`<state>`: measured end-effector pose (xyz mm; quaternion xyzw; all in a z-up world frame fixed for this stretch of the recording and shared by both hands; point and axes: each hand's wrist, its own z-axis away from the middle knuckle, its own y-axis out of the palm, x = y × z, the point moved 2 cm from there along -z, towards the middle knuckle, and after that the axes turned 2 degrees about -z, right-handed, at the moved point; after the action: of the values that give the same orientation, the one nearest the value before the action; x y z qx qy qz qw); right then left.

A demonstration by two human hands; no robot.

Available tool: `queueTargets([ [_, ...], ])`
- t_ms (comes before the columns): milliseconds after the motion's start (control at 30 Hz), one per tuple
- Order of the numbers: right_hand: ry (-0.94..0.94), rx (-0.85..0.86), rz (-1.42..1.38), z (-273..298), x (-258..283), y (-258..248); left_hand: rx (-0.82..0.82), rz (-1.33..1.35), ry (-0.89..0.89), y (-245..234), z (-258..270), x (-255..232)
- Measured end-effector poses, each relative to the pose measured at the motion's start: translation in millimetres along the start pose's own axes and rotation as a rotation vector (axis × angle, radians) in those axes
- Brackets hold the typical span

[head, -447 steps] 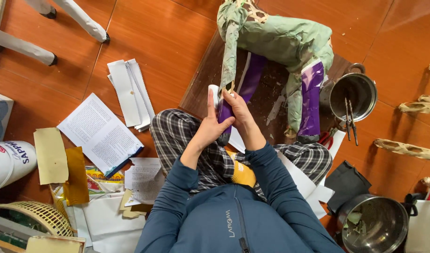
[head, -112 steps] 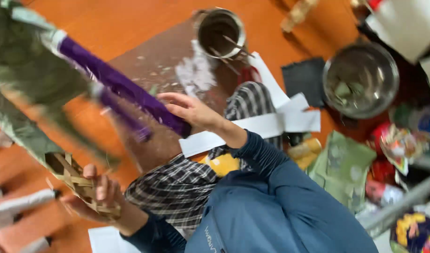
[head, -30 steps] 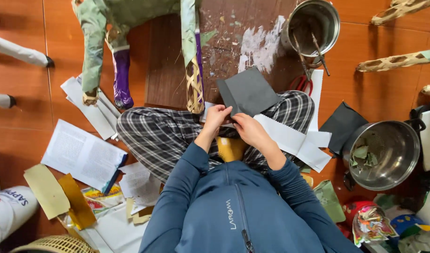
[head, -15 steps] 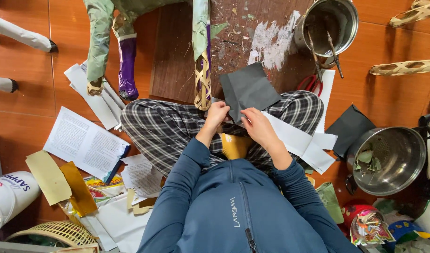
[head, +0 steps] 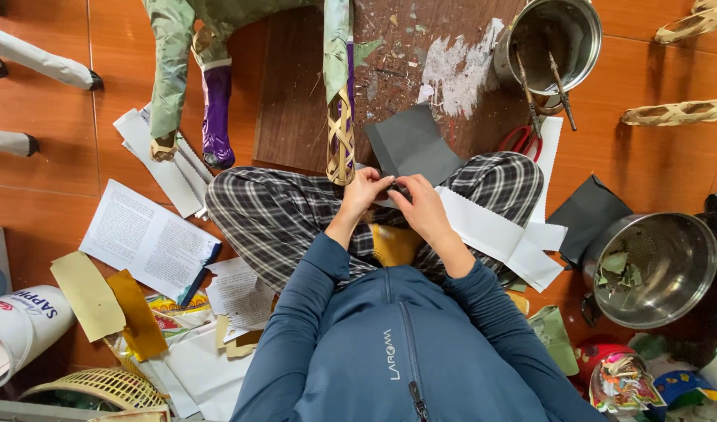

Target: Wrapping a giraffe sculpture with paper strips and tape while following printed instructions

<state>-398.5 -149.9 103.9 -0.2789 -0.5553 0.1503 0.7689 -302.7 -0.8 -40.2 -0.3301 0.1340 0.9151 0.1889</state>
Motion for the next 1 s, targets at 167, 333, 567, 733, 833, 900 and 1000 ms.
queueTargets([
  [167, 0.119, -0.146, -0.112, -22, -14, 18, -0.042, -0.447, 0.129, 1, 0, 0],
  [333, 0.203, -0.111, -0.121, -42, -49, 46, -0.106, -0.711, 0.194, 2, 14, -13],
  [567, 0.427, -0.197, -0.497, -49, -66, 45, -0.073, -0.13, 0.042, -9, -14, 29],
  [733, 0.133, -0.527, -0.233, -71, -41, -32, -0.294, 0.106, 0.092, -22, 36, -20],
  [833, -0.107, -0.644, 0.048, -90, -5, -67, -0.257, 0.266, 0.139, -37, 69, -47],
  [900, -0.41, -0.688, 0.458, -107, 13, -70, -0.201, 0.353, 0.157, -52, 88, -57],
  [1000, -0.588, -0.622, 0.655, -138, -9, -49, -0.164, 0.341, 0.096, -97, 42, 36],
])
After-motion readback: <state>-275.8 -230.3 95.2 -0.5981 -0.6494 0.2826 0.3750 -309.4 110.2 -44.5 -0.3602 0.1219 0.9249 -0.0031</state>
